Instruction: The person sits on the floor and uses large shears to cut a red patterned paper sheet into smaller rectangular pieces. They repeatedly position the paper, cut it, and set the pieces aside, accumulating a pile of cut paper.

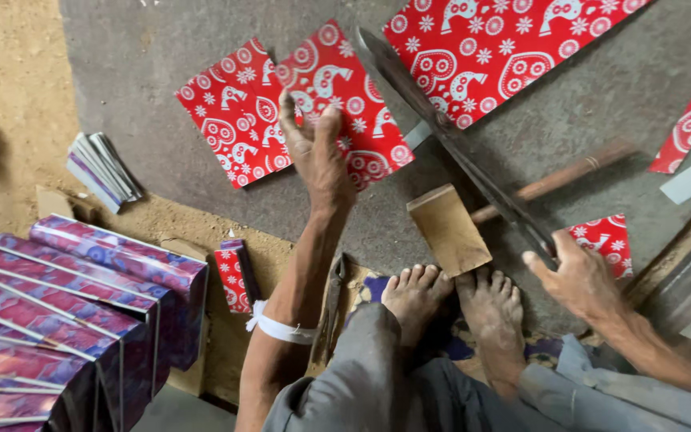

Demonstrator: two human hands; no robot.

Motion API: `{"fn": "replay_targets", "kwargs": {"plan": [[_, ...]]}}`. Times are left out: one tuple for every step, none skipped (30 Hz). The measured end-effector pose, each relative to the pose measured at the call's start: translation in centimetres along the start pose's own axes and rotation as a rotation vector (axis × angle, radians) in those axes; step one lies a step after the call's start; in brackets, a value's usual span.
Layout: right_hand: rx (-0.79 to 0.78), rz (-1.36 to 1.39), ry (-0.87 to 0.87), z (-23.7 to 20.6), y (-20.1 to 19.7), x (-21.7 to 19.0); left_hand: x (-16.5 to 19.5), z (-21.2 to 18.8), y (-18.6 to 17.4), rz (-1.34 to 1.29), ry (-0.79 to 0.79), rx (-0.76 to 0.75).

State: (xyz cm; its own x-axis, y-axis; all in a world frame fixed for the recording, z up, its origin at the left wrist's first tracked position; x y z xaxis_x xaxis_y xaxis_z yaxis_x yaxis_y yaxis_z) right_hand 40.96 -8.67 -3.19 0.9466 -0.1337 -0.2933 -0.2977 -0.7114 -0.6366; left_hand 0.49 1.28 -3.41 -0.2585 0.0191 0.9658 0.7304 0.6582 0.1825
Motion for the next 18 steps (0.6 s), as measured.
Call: {"fn": "replay_targets", "kwargs": {"plan": [[0.035,-0.092,0.0,0.0,-0.4,0.1,1.0,0.6,-2.0,-0.004,0.017,-0.006],[0.069,-0.083,-0.054,0.1,-0.7,0.0,2.0,1.3,-4.0,-0.011,0.031,-0.016],[0.106,-0.074,-0.104,0.1,-1.2,0.0,3.2,2.0,-6.0,0.037,0.058,0.01],[0.146,-0.065,-0.153,0.1,-1.5,-0.2,4.4,2.8,-7.9,0.083,0.085,0.036],[0.14,-0.058,-0.17,0.2,-1.8,-0.4,5.6,3.5,-9.6,0.093,0.105,0.016],[0.133,-0.052,-0.19,0.2,-2.2,-0.6,6.7,4.0,-11.2,0.105,0.124,0.0],[0.124,-0.047,-0.208,0.1,-2.8,-0.9,7.6,4.2,-12.7,0.188,0.11,0.028],[0.104,-0.034,-0.177,0.1,-3.3,-1.1,8.1,4.4,-14.0,0.269,0.096,0.055],[0.086,-0.023,-0.146,0.2,-3.9,-1.3,8.4,4.8,-15.2,0.347,0.081,0.082],[0.068,-0.013,-0.115,0.5,-4.6,-1.5,8.3,5.2,-16.1,0.362,0.077,0.067],[0.117,0.034,-0.17,1.0,-5.3,-1.9,7.8,5.4,-16.9,0.38,0.07,0.055],[0.164,0.082,-0.225,1.5,-6.2,-2.1,7.2,5.4,-17.8,0.4,0.063,0.045],[0.214,0.13,-0.28,2.2,-6.9,-2.4,6.5,5.7,-18.7,0.411,0.041,0.068],[0.214,0.244,-0.286,3.1,-7.4,-2.5,5.5,6.3,-19.3,0.42,0.02,0.089],[0.215,0.359,-0.291,4.0,-7.8,-2.6,4.7,6.9,-20.0,0.428,-0.001,0.108],[0.213,0.472,-0.295,4.9,-8.1,-2.6,4.1,7.3,-20.7,0.529,-0.006,0.133],[0.199,0.573,-0.284,5.9,-8.3,-2.7,3.7,7.8,-21.2,0.629,-0.01,0.159],[0.181,0.673,-0.272,6.9,-8.3,-3.0,3.5,8.3,-21.7,0.73,-0.014,0.186]]}}
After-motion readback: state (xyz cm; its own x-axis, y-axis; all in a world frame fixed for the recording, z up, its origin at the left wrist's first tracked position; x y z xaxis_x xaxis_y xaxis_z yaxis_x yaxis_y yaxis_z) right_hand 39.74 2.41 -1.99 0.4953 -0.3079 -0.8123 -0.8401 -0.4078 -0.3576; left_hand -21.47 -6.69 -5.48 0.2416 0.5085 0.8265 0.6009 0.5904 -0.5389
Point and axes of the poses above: each hand's wrist, its own z-axis towards the middle knuckle, its own y-axis out of the palm, x = y × z, the point moved 2 cm from there along z, towards the middle knuckle
